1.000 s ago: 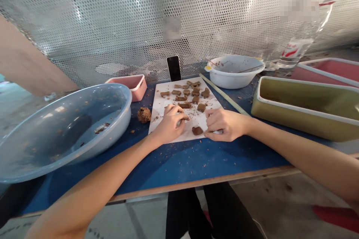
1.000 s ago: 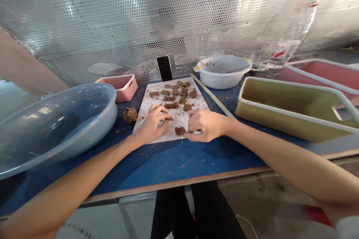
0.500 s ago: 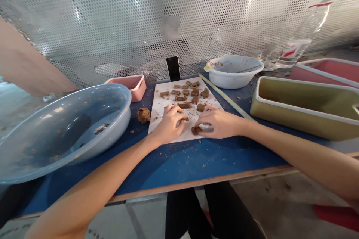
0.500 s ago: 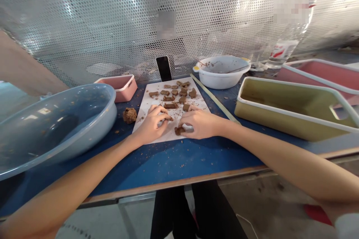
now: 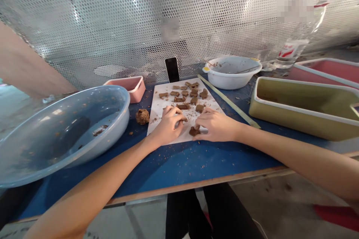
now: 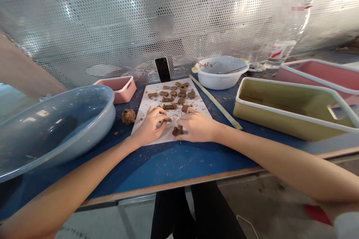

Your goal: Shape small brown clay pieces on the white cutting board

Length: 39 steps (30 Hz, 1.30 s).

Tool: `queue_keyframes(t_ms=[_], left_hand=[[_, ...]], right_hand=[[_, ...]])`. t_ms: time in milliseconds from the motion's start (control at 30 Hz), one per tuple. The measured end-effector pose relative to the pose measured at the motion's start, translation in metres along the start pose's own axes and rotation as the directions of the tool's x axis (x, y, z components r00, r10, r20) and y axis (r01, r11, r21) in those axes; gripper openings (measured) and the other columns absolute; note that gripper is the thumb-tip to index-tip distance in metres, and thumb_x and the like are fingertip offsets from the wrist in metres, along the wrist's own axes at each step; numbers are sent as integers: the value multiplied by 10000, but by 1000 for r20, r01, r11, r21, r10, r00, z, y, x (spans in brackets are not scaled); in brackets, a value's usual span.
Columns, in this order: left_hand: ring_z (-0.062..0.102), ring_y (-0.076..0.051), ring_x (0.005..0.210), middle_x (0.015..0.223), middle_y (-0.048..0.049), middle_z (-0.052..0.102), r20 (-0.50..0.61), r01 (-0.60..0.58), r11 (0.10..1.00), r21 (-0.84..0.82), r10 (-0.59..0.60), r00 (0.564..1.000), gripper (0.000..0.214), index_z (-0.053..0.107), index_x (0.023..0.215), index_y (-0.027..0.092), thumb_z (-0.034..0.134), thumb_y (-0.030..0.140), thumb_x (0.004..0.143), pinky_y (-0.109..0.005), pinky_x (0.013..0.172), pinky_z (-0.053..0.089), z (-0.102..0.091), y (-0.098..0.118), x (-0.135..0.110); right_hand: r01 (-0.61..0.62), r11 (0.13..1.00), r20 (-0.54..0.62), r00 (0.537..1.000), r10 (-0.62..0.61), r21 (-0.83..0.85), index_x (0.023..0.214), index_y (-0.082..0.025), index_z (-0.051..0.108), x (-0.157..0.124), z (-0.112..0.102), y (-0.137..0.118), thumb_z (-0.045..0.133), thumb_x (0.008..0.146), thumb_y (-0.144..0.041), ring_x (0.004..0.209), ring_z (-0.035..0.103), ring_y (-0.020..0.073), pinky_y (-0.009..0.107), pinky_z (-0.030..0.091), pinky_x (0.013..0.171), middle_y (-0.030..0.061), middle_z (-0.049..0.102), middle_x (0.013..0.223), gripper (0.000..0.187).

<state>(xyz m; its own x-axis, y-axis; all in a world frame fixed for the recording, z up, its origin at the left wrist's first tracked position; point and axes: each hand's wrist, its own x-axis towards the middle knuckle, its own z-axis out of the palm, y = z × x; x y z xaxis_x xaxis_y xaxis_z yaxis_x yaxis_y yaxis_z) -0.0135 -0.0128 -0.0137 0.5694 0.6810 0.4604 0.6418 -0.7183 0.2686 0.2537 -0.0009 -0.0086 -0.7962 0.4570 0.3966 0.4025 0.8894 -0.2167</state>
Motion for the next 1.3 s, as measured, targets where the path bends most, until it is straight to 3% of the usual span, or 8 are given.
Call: queue_keyframes(t_ms=[167,267,567,767,933,1133,1300], left_hand=[[534,-298,1136,1116,-95,651,-9,-13,1000,8,13,1000,212,760,1037,211,575,109,1026,-503,1039,501,1,0,0],[536,-295,1129,1113,-93,654,-17,-14,1000,10,14,1000,210,762,1038,210,575,114,1031,-502,1039,500,1,0,1],[540,-295,1113,1096,-96,656,-23,-13,1000,10,14,1000,230,762,1014,210,562,97,1015,-510,1015,510,0,1,0],[538,-295,1110,1094,-100,653,-24,-15,1000,5,15,1000,226,766,1025,197,562,100,1013,-517,1033,508,1,2,1],[539,-295,1119,1079,-97,651,-32,-16,1000,-1,16,999,232,769,1020,203,562,96,1018,-512,1032,511,0,3,1],[539,-297,1125,1091,-95,655,-18,1,1000,10,0,1000,221,762,1005,214,570,105,1016,-520,1034,509,-1,3,2],[543,-295,1121,1097,-98,664,-20,-6,1000,13,6,1000,227,762,1013,208,561,102,1017,-520,1034,512,-1,2,1]], right_hand=[[291,957,-35,956,-291,-3,1081,-181,783,-2,-17,4,537,1160,-382,767,611,171,376,413,942,32,705,848,327],[368,929,19,929,-369,31,1251,-202,791,-2,-21,8,540,1164,-342,783,610,157,369,396,945,27,704,884,301],[352,926,38,932,-360,139,1270,-209,809,-4,-14,20,637,1127,-344,804,638,159,371,416,957,35,720,907,262],[410,910,36,910,-413,70,1251,-200,812,-2,-9,24,523,1161,-198,763,617,139,354,421,929,24,704,860,302],[429,903,-27,903,-429,-10,1267,-180,795,-1,-9,23,522,1179,-254,770,607,139,364,425,961,31,722,879,296],[437,899,22,899,-437,31,1237,-184,810,-2,-6,25,502,1179,-210,719,598,129,363,419,930,13,709,834,314],[393,914,17,918,-396,98,1291,-176,788,-2,-9,19,594,1155,-284,836,688,152,382,410,970,56,796,988,260]])
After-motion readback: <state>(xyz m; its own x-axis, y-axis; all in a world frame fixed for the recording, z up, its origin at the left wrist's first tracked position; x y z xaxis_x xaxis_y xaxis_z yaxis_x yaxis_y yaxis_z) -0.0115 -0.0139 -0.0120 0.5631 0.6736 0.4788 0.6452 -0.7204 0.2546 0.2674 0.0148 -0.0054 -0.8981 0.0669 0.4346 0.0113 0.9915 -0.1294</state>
